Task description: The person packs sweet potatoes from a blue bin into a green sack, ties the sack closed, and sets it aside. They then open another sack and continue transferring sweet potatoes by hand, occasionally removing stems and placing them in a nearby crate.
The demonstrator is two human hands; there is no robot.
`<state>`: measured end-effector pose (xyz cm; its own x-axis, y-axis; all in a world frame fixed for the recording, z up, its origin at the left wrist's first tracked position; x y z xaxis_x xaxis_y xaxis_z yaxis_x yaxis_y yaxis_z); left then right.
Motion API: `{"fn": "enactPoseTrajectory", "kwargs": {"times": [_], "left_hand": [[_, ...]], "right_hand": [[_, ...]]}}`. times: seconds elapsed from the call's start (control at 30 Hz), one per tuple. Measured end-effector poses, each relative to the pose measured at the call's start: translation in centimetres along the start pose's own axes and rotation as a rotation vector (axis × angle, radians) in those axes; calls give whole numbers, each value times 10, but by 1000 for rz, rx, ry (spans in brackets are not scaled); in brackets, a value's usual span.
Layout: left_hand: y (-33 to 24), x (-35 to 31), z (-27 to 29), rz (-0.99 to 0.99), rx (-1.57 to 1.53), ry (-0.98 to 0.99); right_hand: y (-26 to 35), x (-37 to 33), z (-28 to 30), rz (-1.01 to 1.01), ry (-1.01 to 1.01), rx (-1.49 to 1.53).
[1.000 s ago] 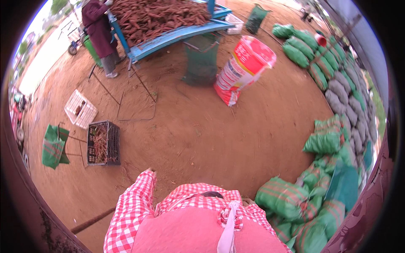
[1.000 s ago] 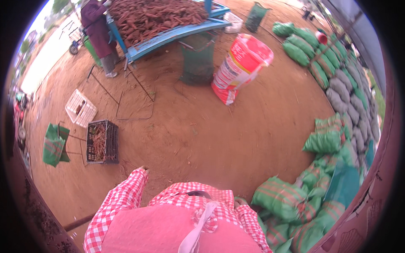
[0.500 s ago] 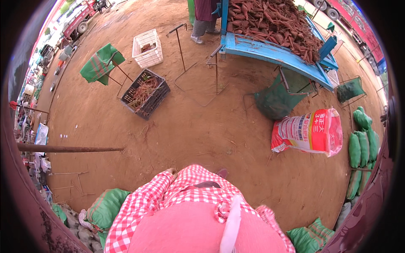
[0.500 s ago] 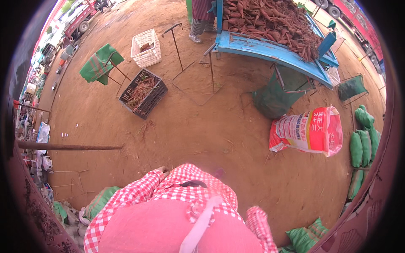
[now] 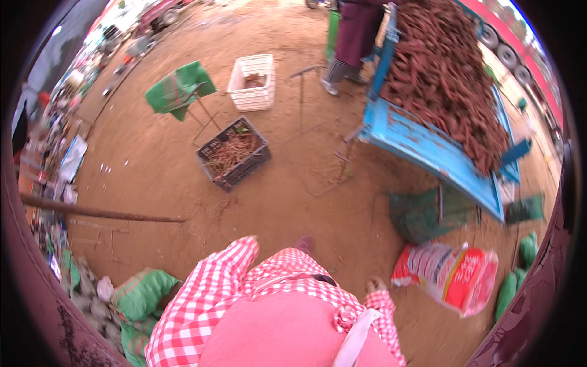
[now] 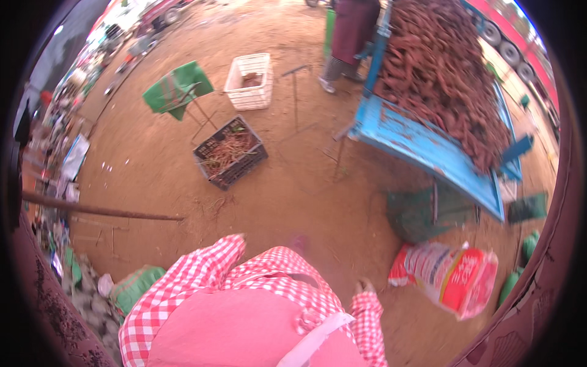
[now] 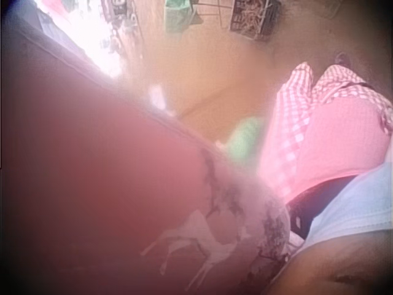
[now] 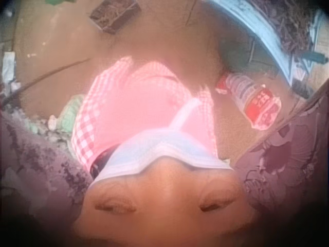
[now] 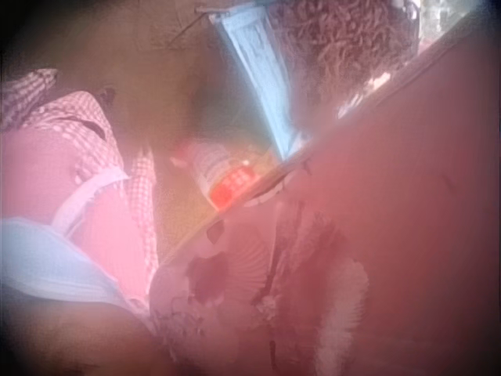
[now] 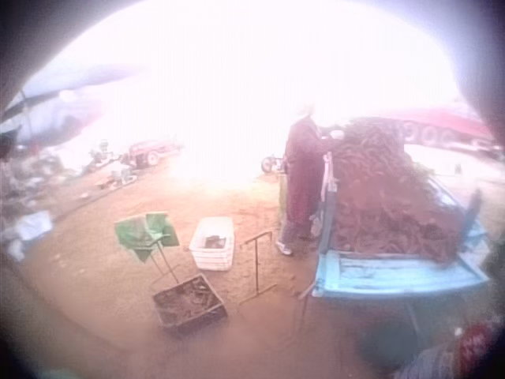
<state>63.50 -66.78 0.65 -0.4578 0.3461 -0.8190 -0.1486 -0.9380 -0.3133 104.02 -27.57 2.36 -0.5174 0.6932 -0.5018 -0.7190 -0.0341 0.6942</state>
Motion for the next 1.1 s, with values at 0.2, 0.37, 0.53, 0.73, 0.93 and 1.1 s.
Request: {"fn": "enactPoseTrajectory", "kwargs": {"times": [0.2,0.37,0.53,0.73,0.93,1.1], "left_hand": [[-157,10,135,-299,-194,-348],[-136,-21,115,-204,-427,-321],[20,-50,115,125,-815,-530],[179,-83,122,323,-1325,-805],[266,-54,164,312,-1398,-814],[332,-39,262,412,-1212,-751]], "right_hand": [[48,3,-62,-124,210,-1],[73,67,-72,-117,408,-269],[117,114,-79,-142,468,-251],[234,128,-166,29,674,-520],[342,133,-296,146,773,-717],[415,128,-395,169,836,-731]]}}
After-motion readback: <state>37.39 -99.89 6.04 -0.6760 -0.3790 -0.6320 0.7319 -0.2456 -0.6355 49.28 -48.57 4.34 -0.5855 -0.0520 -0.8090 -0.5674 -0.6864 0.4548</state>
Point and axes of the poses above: each hand's wrist, its own x-axis towards the middle knuckle, its own z-axis out of the back of the hand, y = z × x, the point moved 9 cm from there along x, towards the middle knuckle, and after that the axes turned 5 degrees about -x, right-handed, at the moved point
